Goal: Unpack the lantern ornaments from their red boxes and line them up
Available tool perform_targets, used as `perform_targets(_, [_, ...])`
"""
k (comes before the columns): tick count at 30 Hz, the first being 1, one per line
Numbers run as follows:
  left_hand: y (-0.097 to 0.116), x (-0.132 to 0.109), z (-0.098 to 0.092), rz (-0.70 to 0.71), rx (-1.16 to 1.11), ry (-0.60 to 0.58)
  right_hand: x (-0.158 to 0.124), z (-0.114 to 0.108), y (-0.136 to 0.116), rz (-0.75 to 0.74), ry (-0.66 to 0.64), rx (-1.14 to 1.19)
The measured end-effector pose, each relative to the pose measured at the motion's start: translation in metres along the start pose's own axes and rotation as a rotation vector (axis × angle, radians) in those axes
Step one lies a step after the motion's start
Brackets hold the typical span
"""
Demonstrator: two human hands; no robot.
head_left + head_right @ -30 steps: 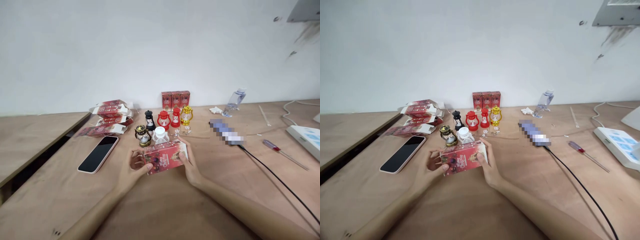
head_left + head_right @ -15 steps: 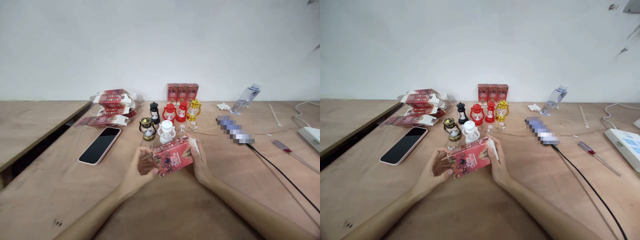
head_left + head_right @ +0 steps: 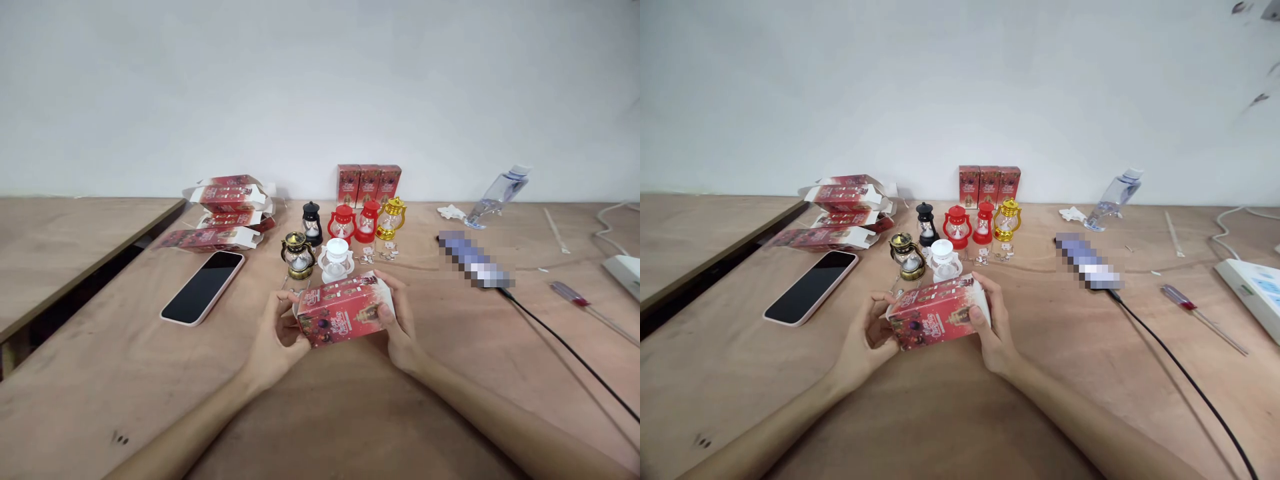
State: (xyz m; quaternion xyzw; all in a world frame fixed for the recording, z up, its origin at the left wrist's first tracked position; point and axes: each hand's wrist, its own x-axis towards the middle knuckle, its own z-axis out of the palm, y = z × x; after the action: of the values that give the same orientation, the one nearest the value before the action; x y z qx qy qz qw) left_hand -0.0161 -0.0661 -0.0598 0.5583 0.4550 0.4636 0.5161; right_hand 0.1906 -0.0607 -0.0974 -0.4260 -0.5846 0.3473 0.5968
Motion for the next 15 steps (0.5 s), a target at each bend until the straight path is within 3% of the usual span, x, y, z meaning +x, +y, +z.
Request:
perform_targets(10, [-0.0015, 0.0007, -0.0025, 0.125, 0.101, 0.041, -0.0002, 0.0004, 0.0015, -0.008, -0.056, 0.048])
perform_targets(15, [-0.0025, 0.0029, -0.0015, 0.117, 0.015, 0.028, 0.0002, 0.0009, 0.0027, -0.008, -0.082, 0.091])
